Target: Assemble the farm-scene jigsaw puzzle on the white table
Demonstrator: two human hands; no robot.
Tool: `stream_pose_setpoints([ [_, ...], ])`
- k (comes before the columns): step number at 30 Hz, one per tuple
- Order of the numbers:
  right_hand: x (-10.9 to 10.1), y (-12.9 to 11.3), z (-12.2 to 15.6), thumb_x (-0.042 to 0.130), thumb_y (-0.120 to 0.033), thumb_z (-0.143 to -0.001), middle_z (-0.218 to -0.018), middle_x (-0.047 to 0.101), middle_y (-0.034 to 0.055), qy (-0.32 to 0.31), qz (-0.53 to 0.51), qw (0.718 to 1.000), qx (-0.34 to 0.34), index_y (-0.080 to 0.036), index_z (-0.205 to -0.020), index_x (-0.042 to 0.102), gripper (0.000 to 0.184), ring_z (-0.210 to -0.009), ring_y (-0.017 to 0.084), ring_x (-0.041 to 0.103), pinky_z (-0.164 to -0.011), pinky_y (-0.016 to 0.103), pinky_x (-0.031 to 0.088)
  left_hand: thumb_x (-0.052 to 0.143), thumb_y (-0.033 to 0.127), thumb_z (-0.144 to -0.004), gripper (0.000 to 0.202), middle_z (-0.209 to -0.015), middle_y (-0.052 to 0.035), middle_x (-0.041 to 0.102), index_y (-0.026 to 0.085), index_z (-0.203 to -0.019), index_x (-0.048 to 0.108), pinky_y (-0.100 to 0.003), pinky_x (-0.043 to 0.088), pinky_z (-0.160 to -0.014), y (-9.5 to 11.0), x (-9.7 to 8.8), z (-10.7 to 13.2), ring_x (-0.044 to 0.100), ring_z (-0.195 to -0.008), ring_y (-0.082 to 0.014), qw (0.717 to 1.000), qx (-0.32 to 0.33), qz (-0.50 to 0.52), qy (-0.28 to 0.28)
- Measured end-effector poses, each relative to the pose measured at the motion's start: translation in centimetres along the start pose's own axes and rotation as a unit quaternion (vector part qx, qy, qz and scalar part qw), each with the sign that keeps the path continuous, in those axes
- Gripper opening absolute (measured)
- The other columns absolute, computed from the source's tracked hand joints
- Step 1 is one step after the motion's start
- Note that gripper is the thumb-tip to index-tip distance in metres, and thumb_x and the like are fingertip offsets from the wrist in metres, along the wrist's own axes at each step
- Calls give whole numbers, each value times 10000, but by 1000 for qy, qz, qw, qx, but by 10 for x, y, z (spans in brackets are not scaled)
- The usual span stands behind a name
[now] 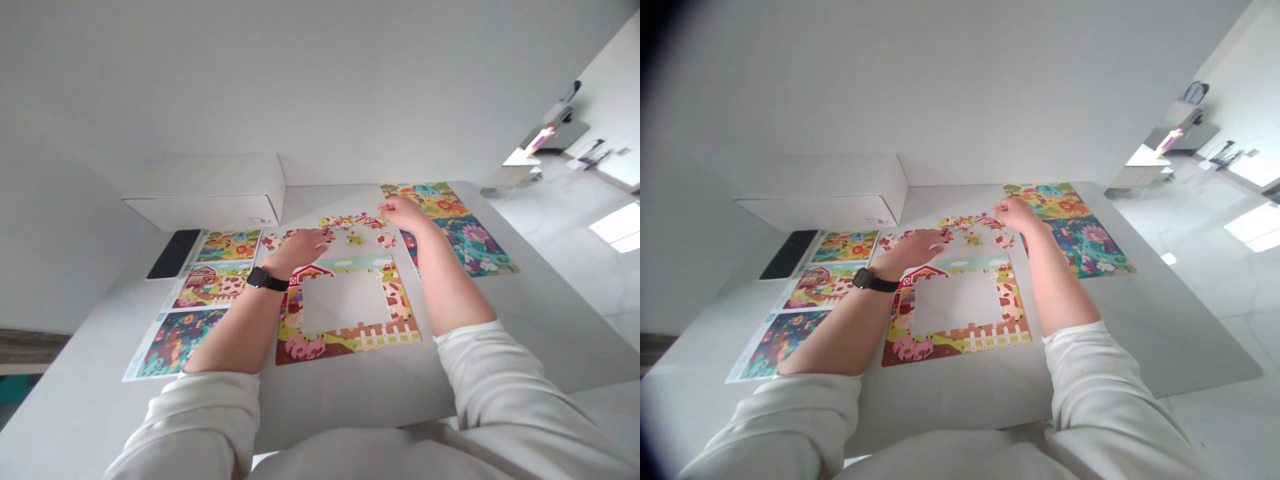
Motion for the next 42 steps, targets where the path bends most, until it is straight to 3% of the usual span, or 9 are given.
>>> stream_pose_setpoints([
  [8, 5, 10, -2, 657, -302, -968, -1215, 799, 88, -13, 68, 997, 32, -210, -1220, 792, 300, -1114, 237, 735, -953, 300, 518, 450, 213, -980, 482, -1517, -36, 641, 306, -1357, 736, -387, 372, -1258, -11, 0, 0, 561, -1427, -214, 1000, -17, 18, -4],
  [13, 17, 22, -7, 767, -276, -873, -1189, 804, 118, -67, 137, 987, 52, -199, -1257, 786, 392, -1070, 263, 748, -918, 310, 542, 442, 140, -938, 521, -1484, -30, 666, 287, -1342, 738, -362, 375, -1255, -5, -7, 4, 565, -1417, -197, 999, -19, 23, -12],
  [18, 22, 28, -5, 870, -320, -728, -987, 825, 62, -121, 205, 970, 54, -232, -1084, 836, 368, -896, 250, 742, -769, 299, 546, 440, 146, -936, 507, -1443, -18, 700, 283, -1316, 747, -365, 427, -1216, -8, -11, 6, 614, -1359, -207, 998, -50, 26, -4],
  [22, 25, 23, 2, 878, -359, -732, -805, 790, 35, -191, 217, 955, 63, -234, -918, 833, 228, -840, 247, 730, -749, 305, 527, 452, 186, -956, 483, -1413, -6, 723, 311, -1317, 747, -370, 456, -1191, -11, -12, 5, 636, -1328, -213, 997, -73, 31, -2],
  [29, 29, 14, 4, 939, -347, -659, -935, 818, 53, -181, 224, 955, 68, -251, -1020, 814, 394, -909, 282, 740, -799, 327, 550, 479, 237, -971, 456, -1411, 13, 727, 336, -1324, 751, -353, 440, -1201, -6, -16, 7, 634, -1343, -221, 997, -59, 51, 4],
  [35, 26, 17, 8, 882, -387, -731, -1009, 817, 49, -203, 233, 949, 63, -263, -1085, 805, 383, -880, 260, 738, -786, 328, 552, 454, 250, -989, 448, -1397, -26, 732, 289, -1327, 747, -374, 450, -1183, -4, -25, 7, 638, -1335, -238, 997, -51, 44, 34],
  [38, 24, 17, 12, 874, -339, -735, -1142, 801, 60, -208, 230, 949, 63, -266, -1158, 790, 437, -917, 259, 732, -801, 332, 549, 439, 250, -998, 450, -1373, -36, 742, 279, -1330, 742, -377, 460, -1168, -5, -29, 7, 650, -1306, -237, 997, -50, 32, 43],
  [42, 21, 15, 16, 864, -292, -745, -1131, 791, 75, -207, 240, 947, 54, -241, -1187, 767, 455, -866, 235, 715, -722, 305, 529, 432, 262, -1008, 451, -1369, -57, 744, 246, -1344, 732, -376, 474, -1144, -6, -30, 7, 662, -1283, -239, 998, -40, 24, 52],
])
Point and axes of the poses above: each hand's wrist, its own z-axis away from the middle knuckle, its own x-axis out of the palm, y = z × x, the point moved 4 cm from there along -z, towards the middle knuckle
